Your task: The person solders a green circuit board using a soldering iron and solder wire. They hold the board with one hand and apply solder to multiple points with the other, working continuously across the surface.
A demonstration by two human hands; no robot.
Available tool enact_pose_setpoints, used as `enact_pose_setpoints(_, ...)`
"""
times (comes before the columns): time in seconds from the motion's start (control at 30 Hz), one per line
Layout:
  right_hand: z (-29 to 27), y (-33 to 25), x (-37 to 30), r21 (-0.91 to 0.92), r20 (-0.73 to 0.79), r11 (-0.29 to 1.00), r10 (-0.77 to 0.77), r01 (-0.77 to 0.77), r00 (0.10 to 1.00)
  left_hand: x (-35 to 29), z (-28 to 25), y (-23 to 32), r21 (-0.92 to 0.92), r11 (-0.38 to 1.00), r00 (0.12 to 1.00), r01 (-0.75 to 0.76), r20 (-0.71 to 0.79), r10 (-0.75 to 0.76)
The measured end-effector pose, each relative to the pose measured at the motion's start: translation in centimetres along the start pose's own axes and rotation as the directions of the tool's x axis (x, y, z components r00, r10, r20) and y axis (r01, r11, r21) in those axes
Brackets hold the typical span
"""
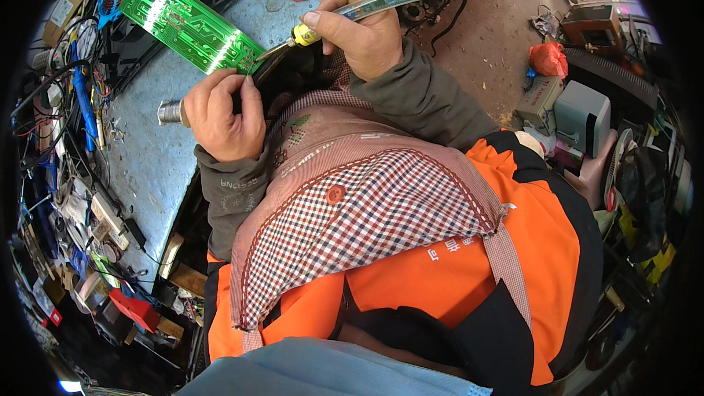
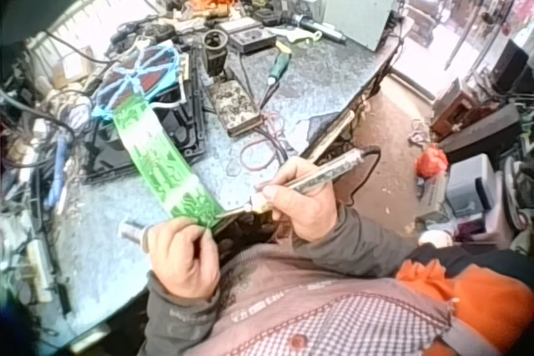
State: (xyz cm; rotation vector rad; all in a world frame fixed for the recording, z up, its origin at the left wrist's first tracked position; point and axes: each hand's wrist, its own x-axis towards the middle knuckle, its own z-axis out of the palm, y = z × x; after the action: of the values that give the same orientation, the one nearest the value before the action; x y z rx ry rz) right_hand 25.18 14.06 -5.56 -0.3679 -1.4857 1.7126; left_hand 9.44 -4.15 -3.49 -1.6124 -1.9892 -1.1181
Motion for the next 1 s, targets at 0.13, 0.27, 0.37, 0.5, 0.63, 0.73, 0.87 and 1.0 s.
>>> enact_pose_setpoints(0.13, -0.02, -0.02, -0.06, -0.005, 0.001, 1.000, 0.001, -0.001, 1.000, 0.00, 0.11, -0.01, 0.016, 1.000, 1.000, -0.003, -0.006, 0.003)
enact_pose_setpoints(0.27, 0.02, -0.02, -0.10, -0.020, -0.005, 1.000, 0.004, -0.004, 1.000, -0.12, 0.13, -0.11, 0.018, 1.000, 1.000, 0.000, 0.001, 0.000)
enact_pose_setpoints(0.37, 0.10, -0.14, -0.12, -0.019, -0.006, 1.000, 0.006, -0.006, 1.000, -0.11, 0.10, -0.05, 0.020, 1.000, 1.000, 0.000, 0.004, 0.000)
enact_pose_setpoints(0.5, 0.05, -0.20, -0.08, -0.011, 0.006, 1.000, 0.002, -0.001, 1.000, -0.02, 0.05, 0.00, 0.012, 1.000, 1.000, 0.005, 0.002, -0.005)
enact_pose_setpoints(0.63, -0.04, 0.29, -0.13, 0.073, -0.028, 0.997, -0.007, 0.009, 1.000, -0.09, 0.05, 0.08, -0.003, 1.000, 1.000, 0.017, -0.002, -0.017)
enact_pose_setpoints(0.73, -0.44, 0.15, -0.02, 0.048, 0.007, 0.999, -0.011, 0.010, 1.000, 0.13, -0.02, 0.22, 0.002, 1.000, 1.000, 0.012, -0.004, -0.012)
enact_pose_setpoints(0.87, -0.32, 0.19, -0.06, 0.058, 0.014, 0.998, -0.012, 0.012, 1.000, 0.05, 0.01, 0.16, 0.014, 1.000, 1.000, 0.005, 0.000, -0.005)
enact_pose_setpoints(1.0, -0.34, 0.08, -0.03, 0.037, 0.030, 0.999, -0.026, 0.025, 0.999, 0.03, -0.05, 0.17, 0.015, 1.000, 1.000, 0.003, 0.008, -0.003)
